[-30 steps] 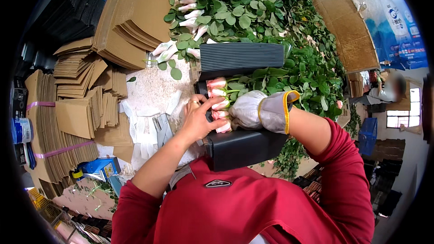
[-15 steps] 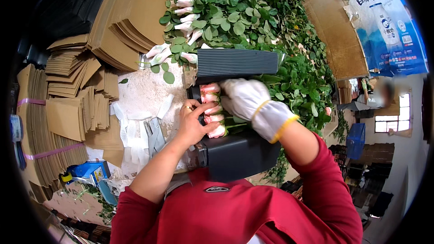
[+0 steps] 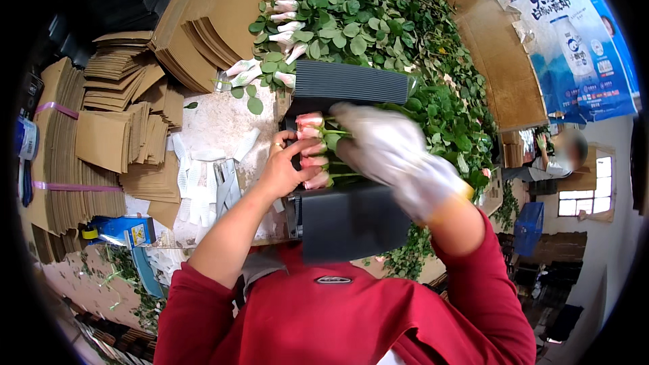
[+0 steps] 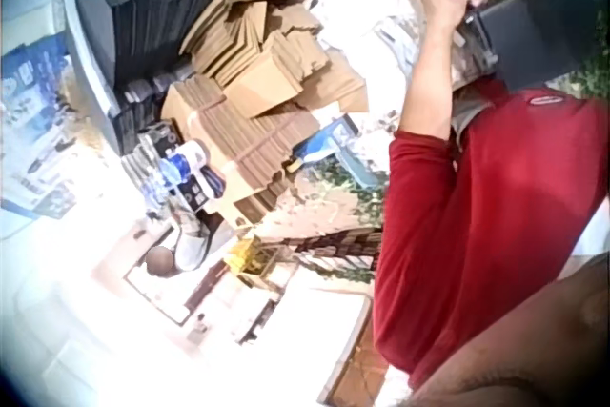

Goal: The person arranges pink roses and green leaves into a black plastic tray, placing them in rows. They then use a stapler to secure the arrangement and place the finished tray into a larger container.

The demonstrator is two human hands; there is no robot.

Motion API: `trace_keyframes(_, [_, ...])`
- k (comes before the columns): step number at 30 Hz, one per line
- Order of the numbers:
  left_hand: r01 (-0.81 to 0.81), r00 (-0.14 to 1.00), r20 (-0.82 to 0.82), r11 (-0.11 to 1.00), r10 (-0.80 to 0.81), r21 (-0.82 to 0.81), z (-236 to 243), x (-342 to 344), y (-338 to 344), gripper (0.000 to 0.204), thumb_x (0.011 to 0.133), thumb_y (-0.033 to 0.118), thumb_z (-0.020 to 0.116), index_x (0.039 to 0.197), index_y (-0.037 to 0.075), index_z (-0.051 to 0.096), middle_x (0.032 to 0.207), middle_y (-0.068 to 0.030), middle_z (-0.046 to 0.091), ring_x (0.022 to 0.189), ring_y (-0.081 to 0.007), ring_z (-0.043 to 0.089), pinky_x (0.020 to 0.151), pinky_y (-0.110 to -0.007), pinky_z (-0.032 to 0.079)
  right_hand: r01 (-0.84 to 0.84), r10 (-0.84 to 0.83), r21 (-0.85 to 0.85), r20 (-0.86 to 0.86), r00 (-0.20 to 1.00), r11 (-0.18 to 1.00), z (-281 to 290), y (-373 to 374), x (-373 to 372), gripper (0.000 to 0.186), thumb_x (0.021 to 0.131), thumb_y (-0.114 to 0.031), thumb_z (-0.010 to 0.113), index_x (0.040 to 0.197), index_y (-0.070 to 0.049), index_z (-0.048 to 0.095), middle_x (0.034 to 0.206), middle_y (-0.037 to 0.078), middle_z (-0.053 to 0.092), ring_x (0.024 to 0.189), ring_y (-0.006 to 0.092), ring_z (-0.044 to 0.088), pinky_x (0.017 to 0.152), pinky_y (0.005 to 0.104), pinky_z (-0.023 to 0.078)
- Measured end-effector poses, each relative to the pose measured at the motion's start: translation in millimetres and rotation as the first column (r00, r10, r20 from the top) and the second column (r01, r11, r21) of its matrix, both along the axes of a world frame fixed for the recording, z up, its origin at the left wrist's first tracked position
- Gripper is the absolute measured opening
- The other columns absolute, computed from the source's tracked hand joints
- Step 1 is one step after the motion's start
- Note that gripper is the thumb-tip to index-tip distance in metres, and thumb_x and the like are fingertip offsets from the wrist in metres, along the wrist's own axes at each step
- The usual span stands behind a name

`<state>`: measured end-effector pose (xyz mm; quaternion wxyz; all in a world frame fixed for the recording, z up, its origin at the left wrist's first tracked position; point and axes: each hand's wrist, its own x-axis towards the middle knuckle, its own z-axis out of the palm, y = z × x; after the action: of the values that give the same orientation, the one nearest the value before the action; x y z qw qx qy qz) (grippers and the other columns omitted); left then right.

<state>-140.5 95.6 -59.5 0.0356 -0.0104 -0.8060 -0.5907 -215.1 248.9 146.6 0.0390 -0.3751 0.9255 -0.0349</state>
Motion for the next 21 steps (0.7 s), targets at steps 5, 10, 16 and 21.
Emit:
trace_keyframes(5, [-0.02, 0.999, 0.044, 0.999, 0.018, 0.046, 6.0, 2.5, -1.7, 0.058, 0.066, 0.026, 0.086, 0.121, 0.018, 0.069, 0.127, -0.0144, 0.044, 0.119, -0.0319, 0.049, 0.105, -0.04, 0.041, 0.533, -0.537, 0.118, 0.006, 0.844, 0.838, 50.5, 139.8, 82.0, 0.026, 0.085, -0.005, 0.061, 0.11, -0.008, 0.071, 0.102, 0.016, 0.071, 0.091, 0.0273, 0.07, 0.081, 0.0368, 0.056])
trace_keyframes(10, [0.046, 0.998, -0.034, 0.999, -0.046, -0.007, -2.3, -7.2, 6.6, 0.06, 0.066, 0.029, 0.087, 0.122, 0.02, 0.069, 0.127, -0.0143, 0.045, 0.12, -0.0321, 0.048, 0.106, -0.041, 0.041, 0.646, -0.052, -0.142, 0.961, 0.272, 0.75, -167.1, 235.9, 175.2, 0.033, 0.094, -0.016, 0.055, 0.122, -0.002, 0.064, 0.119, 0.017, 0.065, 0.106, 0.0248, 0.062, 0.092, 0.0347, 0.051])
trace_keyframes(16, [-0.023, 0.999, -0.027, 0.995, 0.026, 0.1, -4.2, 2.1, 1.6, 0.054, 0.066, 0.014, 0.085, 0.117, 0.015, 0.069, 0.126, -0.0145, 0.045, 0.118, -0.0317, 0.049, 0.103, -0.038, 0.045, -0.259, 0.346, -0.514, 0.079, 0.935, 0.818, 16.3, 31.1, 48.3, 0.035, 0.08, -0.005, 0.066, 0.115, -0.009, 0.065, 0.108, 0.014, 0.068, 0.094, 0.0342, 0.067, 0.078, 0.043, 0.054])
trace_keyframes(21, [0.109, 0.994, -0.008, 0.993, -0.11, -0.037, -4.5, -6.8, -6.3, 0.045, 0.075, 0.011, 0.077, 0.119, 0.009, 0.065, 0.137, -0.0203, 0.045, 0.127, -0.0368, 0.046, 0.105, -0.039, 0.042, -0.195, 0.192, -0.019, 0.296, 0.936, 0.981, -49.8, 22.6, -11.0, 0.067, 0.08, -0.026, 0.068, 0.141, -0.01, 0.047, 0.15, 0.016, 0.04, 0.136, 0.0365, 0.042, 0.111, 0.0456, 0.037])
